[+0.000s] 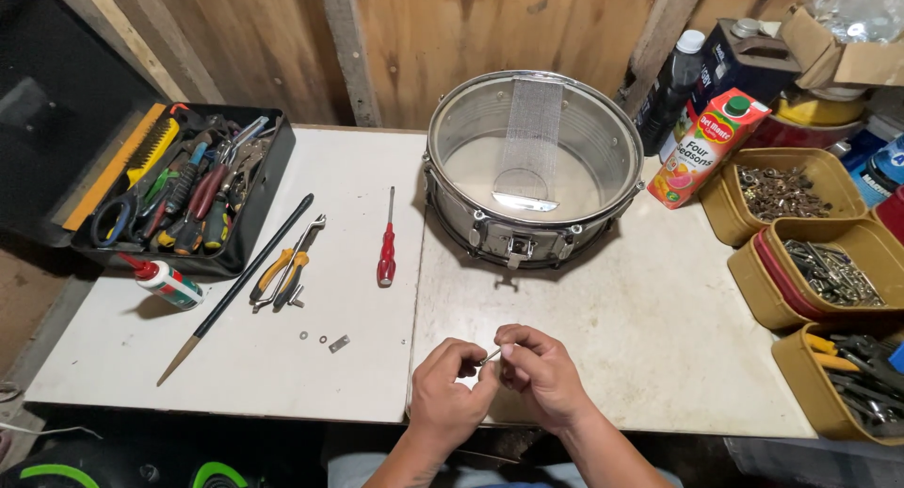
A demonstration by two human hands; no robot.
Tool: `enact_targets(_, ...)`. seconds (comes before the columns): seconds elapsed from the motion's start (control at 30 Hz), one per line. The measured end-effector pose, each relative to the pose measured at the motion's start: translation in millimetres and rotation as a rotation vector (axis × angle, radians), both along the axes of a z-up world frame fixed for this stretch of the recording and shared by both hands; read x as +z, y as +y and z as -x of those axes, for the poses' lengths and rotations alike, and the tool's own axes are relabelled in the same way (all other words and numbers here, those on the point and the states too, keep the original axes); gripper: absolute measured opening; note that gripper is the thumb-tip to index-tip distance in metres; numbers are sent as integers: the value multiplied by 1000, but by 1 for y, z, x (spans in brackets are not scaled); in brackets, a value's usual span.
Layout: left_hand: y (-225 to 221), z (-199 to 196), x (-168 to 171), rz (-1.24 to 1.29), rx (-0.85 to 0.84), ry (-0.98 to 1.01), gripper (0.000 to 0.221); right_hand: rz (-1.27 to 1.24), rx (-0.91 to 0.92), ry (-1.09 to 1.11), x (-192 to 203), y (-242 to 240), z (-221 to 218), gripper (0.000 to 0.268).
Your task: Reassembling a snare drum by installing small screws and washers into the hardware by hand
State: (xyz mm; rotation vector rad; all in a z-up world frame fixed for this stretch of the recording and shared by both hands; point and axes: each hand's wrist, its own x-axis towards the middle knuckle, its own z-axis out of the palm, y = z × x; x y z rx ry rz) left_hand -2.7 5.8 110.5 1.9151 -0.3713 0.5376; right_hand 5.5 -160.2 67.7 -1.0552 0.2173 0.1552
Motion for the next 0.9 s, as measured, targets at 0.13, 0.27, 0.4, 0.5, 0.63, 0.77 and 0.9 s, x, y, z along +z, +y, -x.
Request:
enact_targets(0.13,0,0,2,3,-4,-2,8,43,-12,28,3,3,0,7)
enact_targets(0.27,2,1,4,48,-37,-5,6,41,-27,81,10,5,0,5)
enact_targets(0.4,7,9,4,175,-110,170,9,246,94,76,0,-1,3,2)
enact_targets(0.5,17,17,-23,181,-102,383,5,467,121,133,-1,-6,16,5)
enact_targets(0.63,36,20,-44,186,-80,541,5,582,109,231,11,-22,13,9)
enact_targets(0.77,51,20,-50,135,18,657,3,640,-32,276,-6,-59,9,15)
enact_targets(0.9,57,17,-59,105,56,670,4,579,-166,249,-10,-92,10,16)
